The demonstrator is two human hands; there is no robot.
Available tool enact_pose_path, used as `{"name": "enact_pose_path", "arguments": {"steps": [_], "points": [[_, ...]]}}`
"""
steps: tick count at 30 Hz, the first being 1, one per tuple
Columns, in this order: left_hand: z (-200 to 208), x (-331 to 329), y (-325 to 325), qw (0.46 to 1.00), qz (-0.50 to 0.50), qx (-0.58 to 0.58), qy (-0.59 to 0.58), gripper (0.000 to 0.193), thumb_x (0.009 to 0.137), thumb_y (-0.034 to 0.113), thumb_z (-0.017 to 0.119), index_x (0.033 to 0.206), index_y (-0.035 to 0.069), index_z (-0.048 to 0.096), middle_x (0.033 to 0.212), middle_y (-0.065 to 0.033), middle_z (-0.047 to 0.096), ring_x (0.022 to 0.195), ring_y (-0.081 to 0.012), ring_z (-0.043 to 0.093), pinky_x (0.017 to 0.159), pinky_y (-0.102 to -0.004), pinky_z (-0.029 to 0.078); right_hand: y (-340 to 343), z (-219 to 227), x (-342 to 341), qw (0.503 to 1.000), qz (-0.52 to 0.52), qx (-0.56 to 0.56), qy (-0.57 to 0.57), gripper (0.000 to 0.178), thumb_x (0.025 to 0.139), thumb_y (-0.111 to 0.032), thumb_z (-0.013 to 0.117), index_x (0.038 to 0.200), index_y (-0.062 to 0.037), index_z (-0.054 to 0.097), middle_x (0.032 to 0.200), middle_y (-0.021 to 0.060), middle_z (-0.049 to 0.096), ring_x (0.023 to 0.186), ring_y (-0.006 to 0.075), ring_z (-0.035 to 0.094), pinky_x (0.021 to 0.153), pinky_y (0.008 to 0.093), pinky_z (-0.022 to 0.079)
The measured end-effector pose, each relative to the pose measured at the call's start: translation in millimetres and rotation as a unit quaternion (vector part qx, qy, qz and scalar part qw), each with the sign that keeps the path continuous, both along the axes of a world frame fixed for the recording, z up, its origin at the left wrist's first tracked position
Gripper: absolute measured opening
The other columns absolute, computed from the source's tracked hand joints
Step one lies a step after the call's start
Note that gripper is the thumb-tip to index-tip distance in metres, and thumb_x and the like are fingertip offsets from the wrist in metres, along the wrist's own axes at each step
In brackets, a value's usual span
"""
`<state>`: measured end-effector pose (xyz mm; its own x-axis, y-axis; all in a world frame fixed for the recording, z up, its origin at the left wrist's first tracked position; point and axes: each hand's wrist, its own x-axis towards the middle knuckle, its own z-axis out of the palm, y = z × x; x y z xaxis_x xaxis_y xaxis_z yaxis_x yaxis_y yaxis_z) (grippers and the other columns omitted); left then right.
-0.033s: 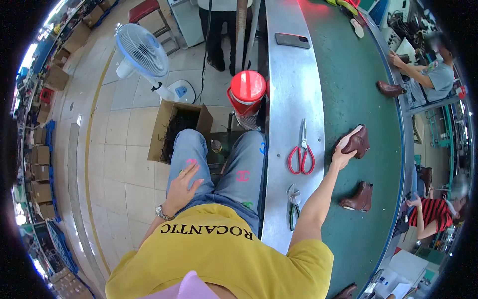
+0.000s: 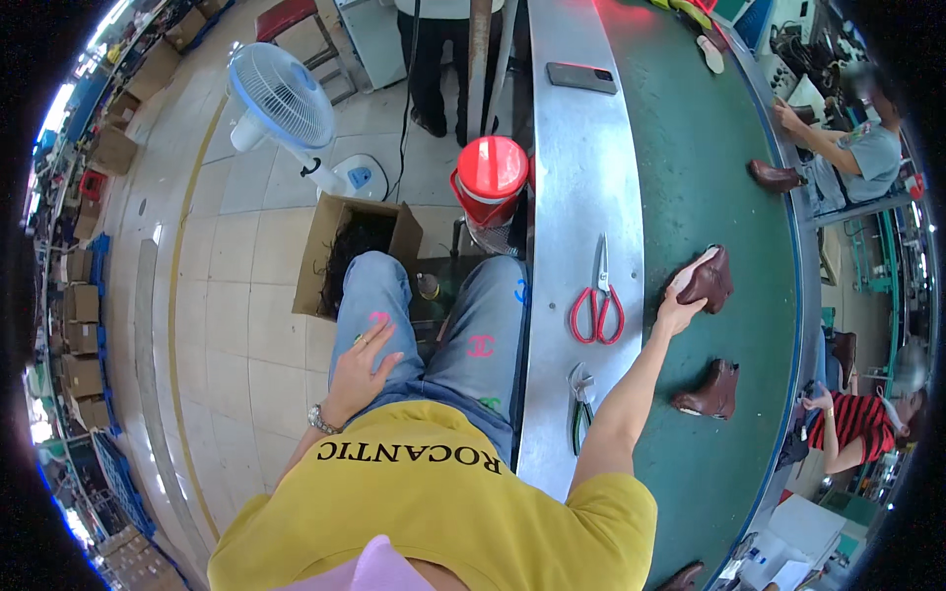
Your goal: Assembling and inspecting shoe components on a factory production line.
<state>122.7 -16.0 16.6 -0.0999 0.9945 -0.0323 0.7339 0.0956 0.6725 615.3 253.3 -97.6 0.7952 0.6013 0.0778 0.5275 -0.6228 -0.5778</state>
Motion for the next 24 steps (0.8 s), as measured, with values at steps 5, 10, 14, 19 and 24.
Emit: {"name": "enact_pose_path", "arguments": {"steps": [5, 10, 14, 19, 24], "points": [[-4.3, 2.1, -0.8, 1.000, -0.006, -0.022, 0.014, 0.043, 0.089, 0.024, 0.066, 0.124, 0.001, 0.059, 0.132, -0.0194, 0.055, 0.113, -0.0362, 0.059, 0.091, -0.0398, 0.049, 6.8, -10.4, 17.9, 0.928, 0.029, 0.208, 0.309, 0.063, 0.078, -0.038, 0.078, 0.115, 0.0107, 0.059, 0.112, 0.0099, 0.064, 0.098, 0.0184, 0.060, 0.087, 0.0311, 0.046], [-4.1, -0.1, 6.4, 0.999, -0.009, 0.014, 0.046, 0.042, 0.091, 0.028, 0.062, 0.124, 0.002, 0.057, 0.131, -0.0197, 0.055, 0.105, -0.0371, 0.062, 0.085, -0.0409, 0.052, 7.5, -18.8, 16.5, 0.990, 0.014, 0.076, 0.121, 0.070, 0.082, -0.052, 0.065, 0.112, 0.0113, 0.061, 0.111, 0.0214, 0.066, 0.102, 0.0319, 0.062, 0.090, 0.0400, 0.046], [-2.3, 0.4, 12.6, 0.999, 0.031, 0.001, 0.022, 0.042, 0.090, 0.025, 0.064, 0.126, 0.003, 0.057, 0.133, -0.0179, 0.054, 0.112, -0.0356, 0.059, 0.089, -0.0404, 0.050, 6.9, -9.1, 18.5, 0.998, 0.024, -0.046, -0.028, 0.077, 0.083, -0.062, 0.053, 0.109, 0.0102, 0.063, 0.109, 0.0284, 0.065, 0.105, 0.0424, 0.061, 0.092, 0.0463, 0.045], [-24.5, -1.1, -12.3, 0.995, 0.097, -0.026, -0.009, 0.043, 0.089, 0.023, 0.065, 0.127, 0.004, 0.056, 0.134, -0.0158, 0.054, 0.114, -0.0346, 0.058, 0.092, -0.0398, 0.049, 13.7, -5.9, 32.3, 0.994, 0.076, -0.076, -0.021, 0.076, 0.082, -0.060, 0.056, 0.105, 0.0116, 0.065, 0.106, 0.0274, 0.066, 0.105, 0.0407, 0.061, 0.091, 0.0456, 0.045], [-41.6, -13.2, -32.8, 0.995, 0.091, -0.026, -0.014, 0.041, 0.090, 0.024, 0.063, 0.124, 0.002, 0.057, 0.128, -0.0186, 0.057, 0.106, -0.0360, 0.061, 0.086, -0.0403, 0.051, 9.5, 2.0, 11.3, 0.975, 0.062, -0.102, -0.185, 0.077, 0.078, -0.058, 0.066, 0.114, 0.0108, 0.058, 0.110, 0.0252, 0.064, 0.108, 0.0398, 0.059, 0.093, 0.0457, 0.044]]}}
